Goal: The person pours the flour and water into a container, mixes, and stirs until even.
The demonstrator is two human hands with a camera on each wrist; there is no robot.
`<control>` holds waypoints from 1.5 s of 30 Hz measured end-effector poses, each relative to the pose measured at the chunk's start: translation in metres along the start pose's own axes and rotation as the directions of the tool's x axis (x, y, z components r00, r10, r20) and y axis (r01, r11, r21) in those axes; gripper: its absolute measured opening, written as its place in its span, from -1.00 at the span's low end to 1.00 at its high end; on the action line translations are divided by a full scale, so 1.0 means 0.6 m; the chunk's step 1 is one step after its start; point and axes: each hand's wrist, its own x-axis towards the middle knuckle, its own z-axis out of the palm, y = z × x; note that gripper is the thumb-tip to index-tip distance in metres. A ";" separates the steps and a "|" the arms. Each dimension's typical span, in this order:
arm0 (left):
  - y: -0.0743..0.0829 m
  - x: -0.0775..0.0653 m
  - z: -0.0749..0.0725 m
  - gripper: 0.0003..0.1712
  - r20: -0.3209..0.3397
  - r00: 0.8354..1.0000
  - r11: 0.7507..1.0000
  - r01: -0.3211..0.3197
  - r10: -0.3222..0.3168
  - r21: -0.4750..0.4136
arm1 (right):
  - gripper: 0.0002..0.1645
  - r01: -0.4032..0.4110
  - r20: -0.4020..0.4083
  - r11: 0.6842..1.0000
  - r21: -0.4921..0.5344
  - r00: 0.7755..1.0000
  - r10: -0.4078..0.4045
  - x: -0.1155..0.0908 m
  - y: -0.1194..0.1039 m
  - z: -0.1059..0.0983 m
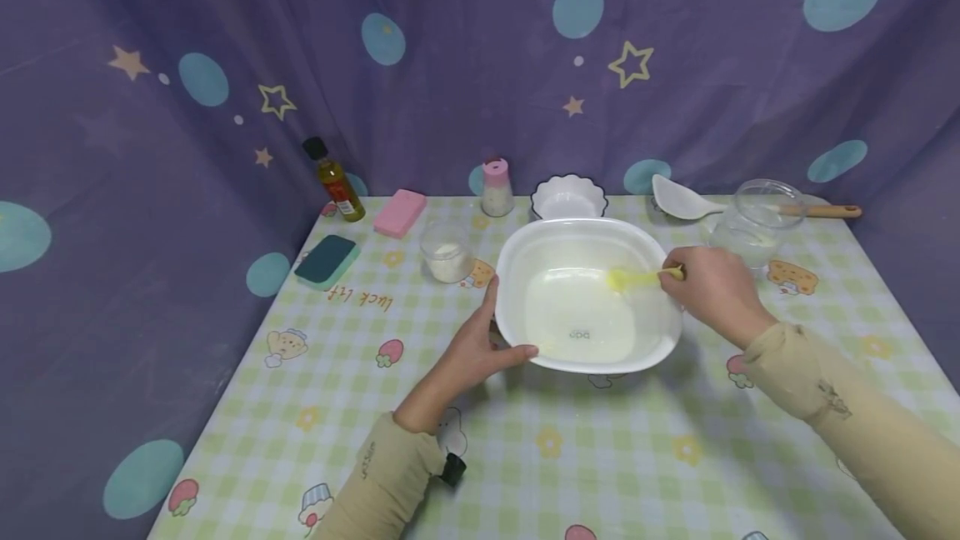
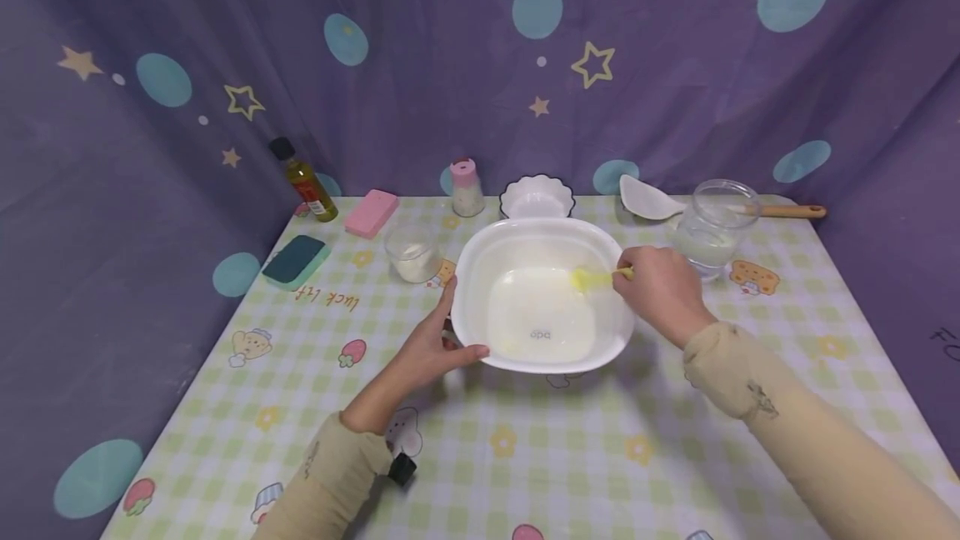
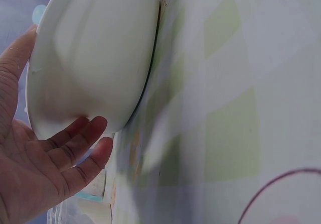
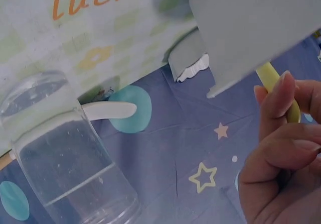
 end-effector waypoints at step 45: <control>-0.001 0.000 -0.001 0.27 -0.001 1.000 1.000 0.012 -0.012 0.011 | -0.92 0.121 0.244 0.982 0.146 0.957 -0.155 -0.021 -0.040 -0.017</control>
